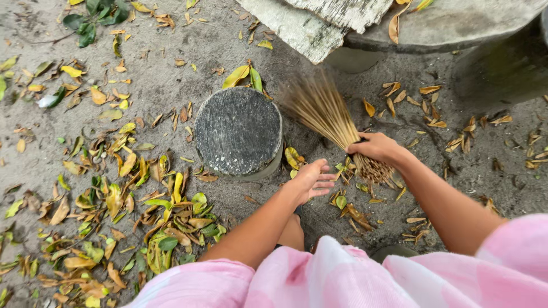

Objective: The person sweeps dry leaves and dirt from a sandy ground area around concrete pillars and a wooden structure using a hand broom.

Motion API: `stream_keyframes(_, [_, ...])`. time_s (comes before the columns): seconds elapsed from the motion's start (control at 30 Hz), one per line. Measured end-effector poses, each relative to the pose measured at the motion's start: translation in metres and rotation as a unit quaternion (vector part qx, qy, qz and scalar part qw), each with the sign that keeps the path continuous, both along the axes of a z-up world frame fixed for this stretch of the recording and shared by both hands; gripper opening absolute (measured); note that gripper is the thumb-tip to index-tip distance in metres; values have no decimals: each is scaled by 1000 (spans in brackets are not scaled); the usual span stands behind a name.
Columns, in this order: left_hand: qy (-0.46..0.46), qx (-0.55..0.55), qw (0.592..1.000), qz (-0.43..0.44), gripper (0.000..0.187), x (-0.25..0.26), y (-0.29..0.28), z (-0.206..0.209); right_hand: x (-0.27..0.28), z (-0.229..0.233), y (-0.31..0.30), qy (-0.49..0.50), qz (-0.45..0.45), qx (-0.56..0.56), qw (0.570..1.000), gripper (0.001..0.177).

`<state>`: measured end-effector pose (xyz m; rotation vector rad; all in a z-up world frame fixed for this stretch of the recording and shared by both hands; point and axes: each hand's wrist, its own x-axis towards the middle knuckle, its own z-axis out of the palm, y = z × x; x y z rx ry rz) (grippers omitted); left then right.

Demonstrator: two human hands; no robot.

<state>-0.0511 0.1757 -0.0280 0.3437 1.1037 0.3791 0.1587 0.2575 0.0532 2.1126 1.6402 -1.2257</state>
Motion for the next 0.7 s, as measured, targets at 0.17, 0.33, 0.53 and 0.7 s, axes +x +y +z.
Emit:
stream_keyframes(0.17, [5,5,1000,5,56,5,-33,1,6,-66,-34,-127,185,-5,975,73])
stream_keyframes(0.33, [-19,-16,999,30,56,23,-82,-24,58,-81,-125,-69,138,-54,987,65])
stream_keyframes(0.53, [50,-62,996,43,56,63,-152,-33,65,-59,-220,110,-48,-176,977,52])
stream_keyframes(0.7, [0,-60,998,6,58,75,-178,-27,89,45,-244,229,-197,-238,923,58])
